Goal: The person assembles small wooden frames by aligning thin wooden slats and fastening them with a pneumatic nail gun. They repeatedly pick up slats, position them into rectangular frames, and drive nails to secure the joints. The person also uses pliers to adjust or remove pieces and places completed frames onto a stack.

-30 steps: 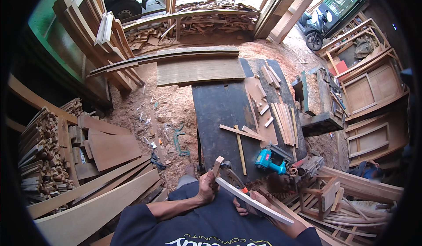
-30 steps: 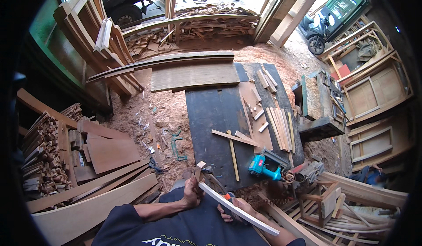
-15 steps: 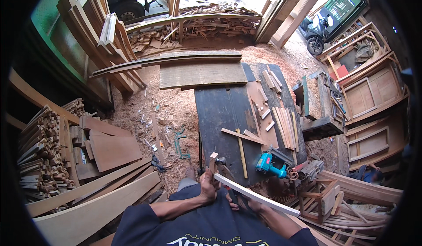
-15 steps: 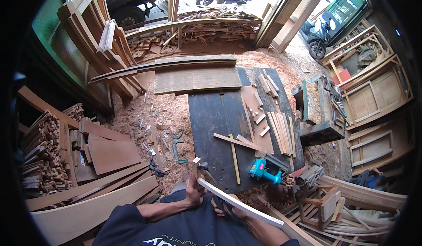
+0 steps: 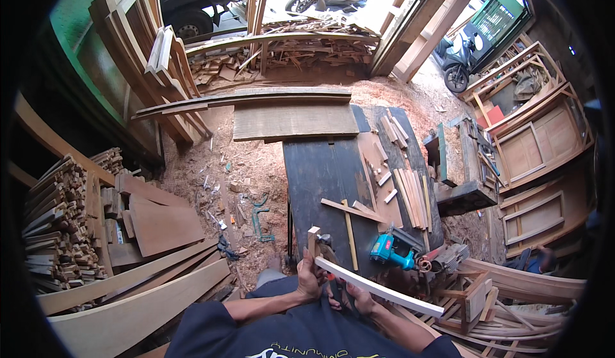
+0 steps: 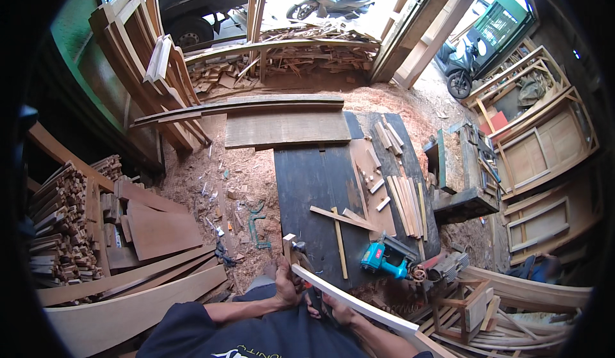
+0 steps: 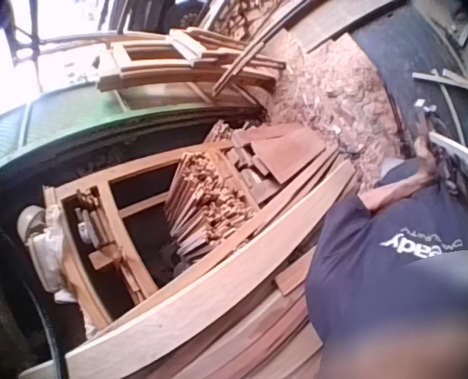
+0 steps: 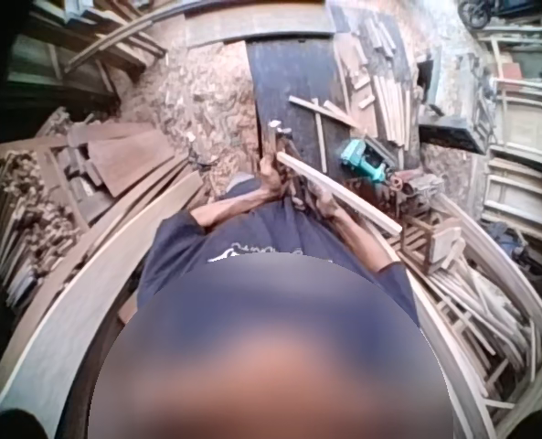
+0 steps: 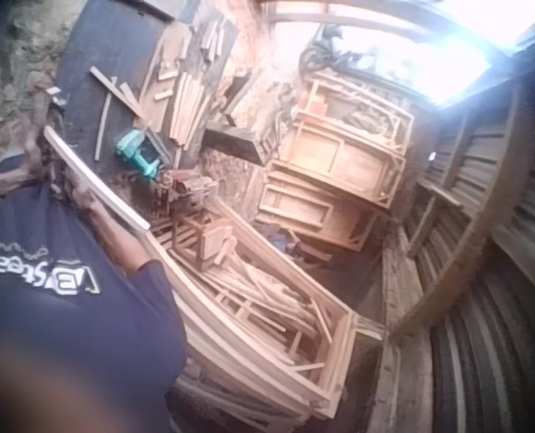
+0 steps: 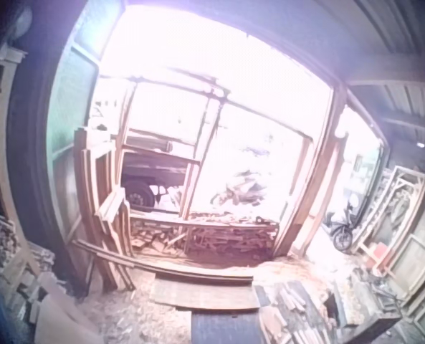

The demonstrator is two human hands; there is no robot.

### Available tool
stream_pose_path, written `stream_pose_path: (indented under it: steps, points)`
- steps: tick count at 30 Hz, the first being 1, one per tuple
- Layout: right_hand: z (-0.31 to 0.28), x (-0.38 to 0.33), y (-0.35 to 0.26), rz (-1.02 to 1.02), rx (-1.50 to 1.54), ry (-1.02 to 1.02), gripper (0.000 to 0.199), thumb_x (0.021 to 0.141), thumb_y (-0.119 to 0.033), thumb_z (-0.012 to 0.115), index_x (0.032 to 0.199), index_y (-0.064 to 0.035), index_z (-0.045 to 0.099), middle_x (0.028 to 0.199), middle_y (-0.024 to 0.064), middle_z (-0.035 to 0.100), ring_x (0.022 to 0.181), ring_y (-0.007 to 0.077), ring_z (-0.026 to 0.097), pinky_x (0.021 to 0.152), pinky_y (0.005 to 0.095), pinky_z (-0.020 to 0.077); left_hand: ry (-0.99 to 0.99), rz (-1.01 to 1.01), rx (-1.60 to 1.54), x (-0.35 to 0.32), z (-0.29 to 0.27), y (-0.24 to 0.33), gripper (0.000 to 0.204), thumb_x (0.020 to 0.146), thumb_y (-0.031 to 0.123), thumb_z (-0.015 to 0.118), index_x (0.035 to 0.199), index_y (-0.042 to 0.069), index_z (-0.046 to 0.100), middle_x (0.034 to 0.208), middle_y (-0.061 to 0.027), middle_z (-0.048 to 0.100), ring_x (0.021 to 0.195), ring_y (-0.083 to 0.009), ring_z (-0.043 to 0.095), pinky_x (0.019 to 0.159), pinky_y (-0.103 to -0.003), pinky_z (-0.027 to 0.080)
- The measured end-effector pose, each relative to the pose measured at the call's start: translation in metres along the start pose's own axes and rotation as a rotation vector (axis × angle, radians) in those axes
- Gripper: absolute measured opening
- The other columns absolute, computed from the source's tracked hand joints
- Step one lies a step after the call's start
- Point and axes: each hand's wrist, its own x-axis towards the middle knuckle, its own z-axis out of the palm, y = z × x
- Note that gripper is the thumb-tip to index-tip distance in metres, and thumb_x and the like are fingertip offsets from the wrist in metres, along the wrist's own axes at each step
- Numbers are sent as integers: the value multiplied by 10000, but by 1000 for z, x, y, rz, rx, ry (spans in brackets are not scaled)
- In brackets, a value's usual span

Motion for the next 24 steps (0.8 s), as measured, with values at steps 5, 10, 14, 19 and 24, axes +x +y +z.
stream_pose_path:
  steps: [5, 10, 14, 19, 24]
  points:
    - [0, 7, -8, -25, -49, 37, 752, 959, -604, 488, 1431, -45, 316, 1030, 119, 514, 782, 186, 519, 699, 331, 442, 45, 51, 107, 1, 14, 2, 616, 956, 696, 407, 896, 103, 562, 580, 46, 435, 459, -55, 395, 414, -209, 268]
    - [8, -7, -37, 0, -125, -2, 720, 952, -547, 562, 1419, -35, 368, 1064, 124, 573, 831, 200, 586, 719, 331, 479, -18, 8, 68, -7, 21, 6, 619, 967, 685, 396, 862, 95, 550, 566, 43, 397, 455, -58, 376, 413, -219, 269]
    - [5, -19, -72, 227, -281, -75, 682, 891, -192, 729, 1436, -26, 354, 1121, 120, 584, 958, 196, 623, 796, 331, 525, -95, -5, 190, -2, 12, 17, 565, 1002, 626, 387, 730, 132, 428, 563, 49, 330, 457, -61, 324, 412, -246, 238]
    - [-1, -43, -114, 431, -307, -24, 853, 837, -11, 621, 1569, -76, 187, 1304, 132, 531, 1095, 200, 592, 859, 310, 533, -228, 15, 581, 0, -13, 33, 535, 1019, 579, 408, 747, 120, 442, 615, 46, 343, 503, -64, 322, 450, -256, 252]
    - [3, -52, -126, 468, -497, 32, 878, 814, -57, 644, 1577, -93, 211, 1259, 86, 551, 1108, 117, 535, 885, 260, 483, -297, -9, 658, -1, -18, 28, 542, 1035, 566, 375, 744, 112, 426, 630, 49, 333, 530, -64, 330, 472, -258, 263]
